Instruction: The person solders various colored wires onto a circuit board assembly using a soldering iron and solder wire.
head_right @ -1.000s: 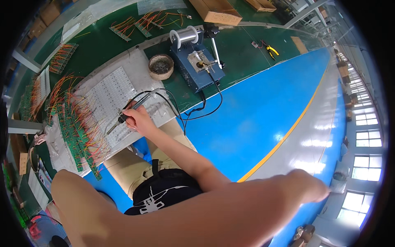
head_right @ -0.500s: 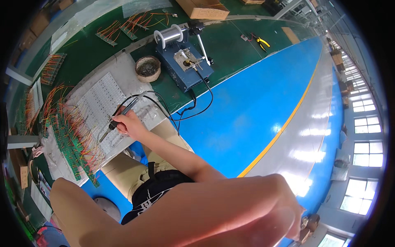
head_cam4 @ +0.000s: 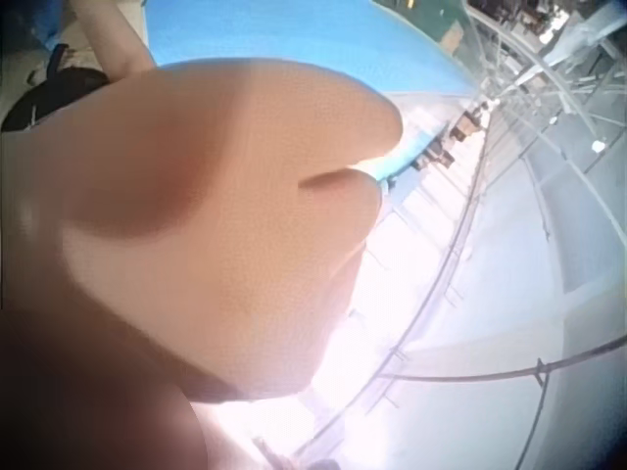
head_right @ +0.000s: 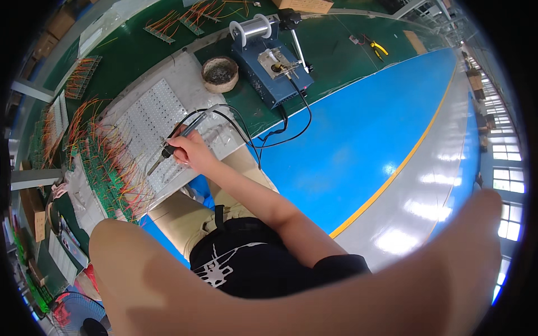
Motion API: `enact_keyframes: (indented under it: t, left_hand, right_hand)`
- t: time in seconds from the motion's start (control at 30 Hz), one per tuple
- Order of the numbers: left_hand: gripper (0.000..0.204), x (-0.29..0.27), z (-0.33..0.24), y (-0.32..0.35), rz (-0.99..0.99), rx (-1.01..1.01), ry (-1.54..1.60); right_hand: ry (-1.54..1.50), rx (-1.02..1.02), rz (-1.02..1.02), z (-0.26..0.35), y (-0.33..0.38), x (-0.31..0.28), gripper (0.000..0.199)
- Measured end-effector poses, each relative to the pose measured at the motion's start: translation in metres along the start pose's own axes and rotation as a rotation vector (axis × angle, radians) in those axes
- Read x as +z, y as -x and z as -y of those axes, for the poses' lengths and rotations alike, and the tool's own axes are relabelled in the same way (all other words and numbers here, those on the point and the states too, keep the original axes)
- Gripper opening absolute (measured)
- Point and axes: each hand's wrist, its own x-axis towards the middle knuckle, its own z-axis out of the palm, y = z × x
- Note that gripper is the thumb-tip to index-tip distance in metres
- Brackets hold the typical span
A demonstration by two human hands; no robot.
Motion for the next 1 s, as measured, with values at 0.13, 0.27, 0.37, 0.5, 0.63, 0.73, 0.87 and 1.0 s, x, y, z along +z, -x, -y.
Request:
enact_keyframes:
  t: [0.13, 0.27, 0.37, 0.5, 0.63, 0.73, 0.87, 1.0]
  left_hand:
    - [0.061, 0.005, -0.021, -0.007, -0.421, -0.041, 0.304]
    - [0.062, 0.025, -0.041, -0.022, -0.797, -0.053, 0.578]
    - [0.062, 0.052, -0.054, -0.03, -1.068, -0.09, 0.798]
    - [0.063, 0.091, -0.062, -0.037, -1.413, -0.143, 1.085]
    - [0.064, 0.136, -0.051, -0.018, -1.566, -0.247, 1.256]
    - [0.054, 0.172, -0.036, -0.024, -1.336, -0.197, 1.62]
    - [0.022, 0.257, -0.084, -0.054, -1.234, -0.709, 1.87]
    - [0.015, 0.313, -0.124, -0.02, -0.758, -1.164, 2.08]
  right_hand:
    - [0.015, 0.023, -0.023, -0.004, 0.002, 0.001, 0.01]
    - [-0.012, 0.036, 0.014, -0.008, 0.0, 0.006, 0.015]
    - [-0.035, 0.025, 0.031, -0.008, -0.001, 0.007, 0.014]
    - [-0.029, 0.013, 0.042, -0.003, 0.0, 0.001, 0.012]
    - [-0.003, 0.069, -0.088, -0.015, 0.002, 0.014, 0.011]
    - [-0.015, -0.002, -0.123, -0.009, 0.0, 0.001, 0.012]
    - [0.04, -0.024, -0.072, -0.001, 0.001, 0.003, 0.011]
    - [0.159, -0.064, -0.129, 0.004, 0.005, 0.031, 0.011]
